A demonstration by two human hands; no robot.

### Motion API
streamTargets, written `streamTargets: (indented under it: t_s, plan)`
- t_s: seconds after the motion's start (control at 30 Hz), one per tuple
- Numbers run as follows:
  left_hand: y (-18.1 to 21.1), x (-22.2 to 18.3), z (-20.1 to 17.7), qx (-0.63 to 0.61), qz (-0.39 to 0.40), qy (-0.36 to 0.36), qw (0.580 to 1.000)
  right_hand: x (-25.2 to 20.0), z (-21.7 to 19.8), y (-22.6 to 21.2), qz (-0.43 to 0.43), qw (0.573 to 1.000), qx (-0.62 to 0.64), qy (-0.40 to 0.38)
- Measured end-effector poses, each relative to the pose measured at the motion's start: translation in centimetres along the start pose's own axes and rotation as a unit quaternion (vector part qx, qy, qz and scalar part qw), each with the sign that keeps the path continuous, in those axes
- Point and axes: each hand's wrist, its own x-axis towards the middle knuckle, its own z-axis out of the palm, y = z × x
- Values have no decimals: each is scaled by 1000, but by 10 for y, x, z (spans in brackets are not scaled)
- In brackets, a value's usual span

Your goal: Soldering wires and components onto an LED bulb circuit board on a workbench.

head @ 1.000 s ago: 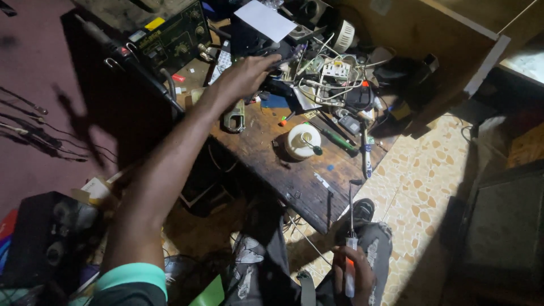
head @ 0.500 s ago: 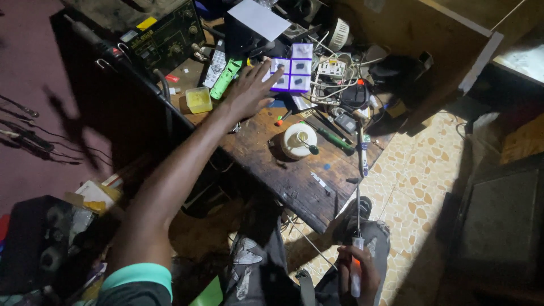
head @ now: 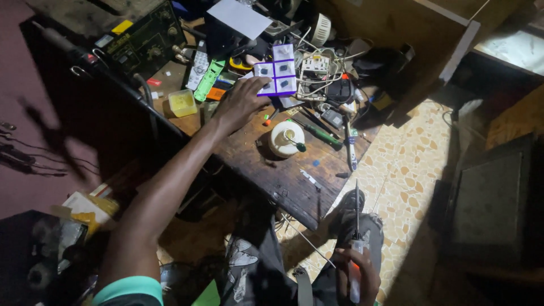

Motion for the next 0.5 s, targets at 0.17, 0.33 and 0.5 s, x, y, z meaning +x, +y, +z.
streamTargets:
  t_s: [0.17, 0.33, 0.5]
  plan:
    - [10, 10, 11, 56, -9, -15, 998, 2, -3, -5, 8, 1000, 18, -22]
    - [11, 15, 45, 250, 11, -51, 967, 6, -2, -28, 38, 998, 46, -18]
    - [26, 19, -4, -65, -133, -30, 989, -2, -7, -23, 11, 1000, 5, -4]
